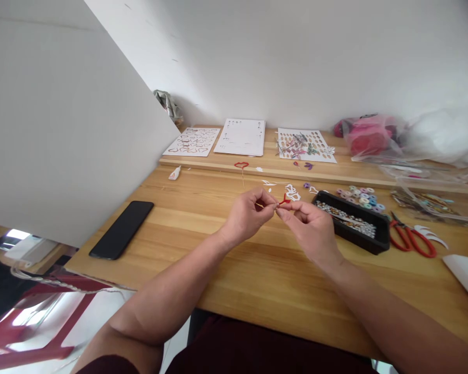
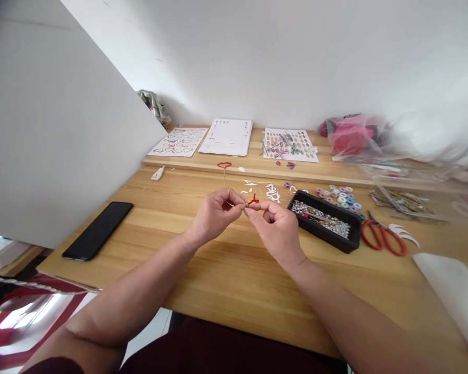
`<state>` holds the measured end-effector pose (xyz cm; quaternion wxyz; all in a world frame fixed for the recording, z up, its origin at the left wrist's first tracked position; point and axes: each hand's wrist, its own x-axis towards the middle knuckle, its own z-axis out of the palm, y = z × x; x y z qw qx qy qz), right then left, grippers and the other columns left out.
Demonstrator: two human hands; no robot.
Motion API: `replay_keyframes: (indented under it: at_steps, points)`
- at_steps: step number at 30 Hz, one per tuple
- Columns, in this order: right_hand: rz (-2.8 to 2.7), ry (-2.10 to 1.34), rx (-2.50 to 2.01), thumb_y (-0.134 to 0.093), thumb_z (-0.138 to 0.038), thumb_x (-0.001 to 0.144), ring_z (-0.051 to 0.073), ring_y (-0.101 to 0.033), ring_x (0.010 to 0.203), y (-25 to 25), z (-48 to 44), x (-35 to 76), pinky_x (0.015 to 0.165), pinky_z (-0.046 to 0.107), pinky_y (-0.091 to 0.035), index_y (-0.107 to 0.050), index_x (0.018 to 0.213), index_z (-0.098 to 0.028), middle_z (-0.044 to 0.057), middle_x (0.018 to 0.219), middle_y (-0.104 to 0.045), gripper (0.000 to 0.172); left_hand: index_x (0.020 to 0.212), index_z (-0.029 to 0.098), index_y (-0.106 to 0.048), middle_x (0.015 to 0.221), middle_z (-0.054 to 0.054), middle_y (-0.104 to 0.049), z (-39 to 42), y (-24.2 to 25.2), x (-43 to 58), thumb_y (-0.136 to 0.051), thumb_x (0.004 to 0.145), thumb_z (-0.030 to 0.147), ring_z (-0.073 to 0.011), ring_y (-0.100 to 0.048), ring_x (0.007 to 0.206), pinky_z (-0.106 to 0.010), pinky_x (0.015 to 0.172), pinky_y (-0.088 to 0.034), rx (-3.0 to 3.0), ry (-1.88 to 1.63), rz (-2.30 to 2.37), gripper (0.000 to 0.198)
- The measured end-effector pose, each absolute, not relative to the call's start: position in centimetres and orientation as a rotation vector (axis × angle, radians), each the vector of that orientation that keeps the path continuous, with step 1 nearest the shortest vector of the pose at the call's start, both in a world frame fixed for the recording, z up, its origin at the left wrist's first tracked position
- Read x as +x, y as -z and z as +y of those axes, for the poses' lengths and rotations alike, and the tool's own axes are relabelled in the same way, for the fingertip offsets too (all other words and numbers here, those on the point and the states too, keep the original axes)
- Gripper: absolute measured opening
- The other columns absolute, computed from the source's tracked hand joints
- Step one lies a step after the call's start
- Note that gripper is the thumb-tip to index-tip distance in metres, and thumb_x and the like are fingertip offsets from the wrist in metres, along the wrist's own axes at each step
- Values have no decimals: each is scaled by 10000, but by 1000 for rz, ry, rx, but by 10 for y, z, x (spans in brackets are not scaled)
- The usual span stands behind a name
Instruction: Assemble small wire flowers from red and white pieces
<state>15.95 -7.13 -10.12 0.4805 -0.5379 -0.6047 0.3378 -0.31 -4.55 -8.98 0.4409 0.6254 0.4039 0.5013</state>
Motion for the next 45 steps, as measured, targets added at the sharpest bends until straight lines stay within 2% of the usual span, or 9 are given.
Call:
replay_keyframes:
  at_steps: [7,17,26,30,33,35,37,42,45]
  points:
    - [-1579,-648,-1285,-629,-350,884,103,-307,469,101,-76,158,501,280,-262,-704,914,-197,-74,485,-372,174,723,140,-588,716,-8,-637,-45,89,-2,-671,772,216,-82,-557,639,-210,598,-430,1473,-1233,993,123]
    - [-1548,-710,-1198,-637,-327,884,110,-291,467,102,-77,160,490,285,-252,-697,890,-237,-70,502,-343,109,734,142,-581,729,-12,-628,-40,89,-7,-724,761,305,-84,-556,650,-227,631,-464,1330,-1202,952,219]
    - [-1493,-1005,-1188,-624,-397,885,97,-268,451,102,-72,164,459,269,-214,-643,894,-212,-82,497,-350,187,740,142,-575,746,-15,-629,-38,83,-14,-765,733,356,-86,-568,673,-208,604,-505,1273,-1198,942,286]
    - [-1581,-934,-1307,-623,-377,878,101,-357,468,101,-63,172,479,269,-276,-663,881,-192,-61,521,-433,189,740,141,-574,798,-31,-640,-39,79,-16,-743,746,343,-82,-534,645,-191,519,-467,1345,-1150,983,264]
    - [-1576,-801,-1330,-662,-321,842,178,-622,734,98,-57,177,587,292,-429,-648,1042,-196,47,830,-678,235,735,144,-573,824,-40,-659,-40,80,-16,-708,773,315,-82,-536,648,-191,518,-443,1429,-1142,1018,221]
    - [-1535,-725,-1260,-681,-265,816,247,-649,1054,93,-58,178,705,325,-497,-575,1200,-224,115,1175,-671,401,732,147,-580,823,-37,-667,-39,82,-15,-691,785,298,-80,-538,649,-198,547,-439,1495,-1160,1031,195]
    - [-1474,-781,-1176,-679,-236,805,278,-610,1190,87,-61,175,751,348,-523,-502,1278,-257,135,1338,-593,505,735,150,-588,807,-28,-666,-39,85,-14,-681,789,287,-78,-534,642,-208,570,-433,1547,-1173,1032,174]
    - [-1315,-1195,-1103,-725,-291,763,243,-700,941,81,-71,162,661,347,-545,-439,1295,-272,143,1300,-604,604,722,155,-585,801,-20,-666,-41,87,-11,-665,782,241,-77,-533,635,-217,587,-420,1593,-1159,1027,133]
    - [-1286,-1302,-1138,-743,-346,764,140,-617,622,84,-72,160,538,292,-462,-480,1237,-233,63,996,-687,553,720,153,-583,802,-24,-665,-42,86,-10,-671,777,242,-83,-547,650,-217,588,-429,1573,-1137,1003,138]
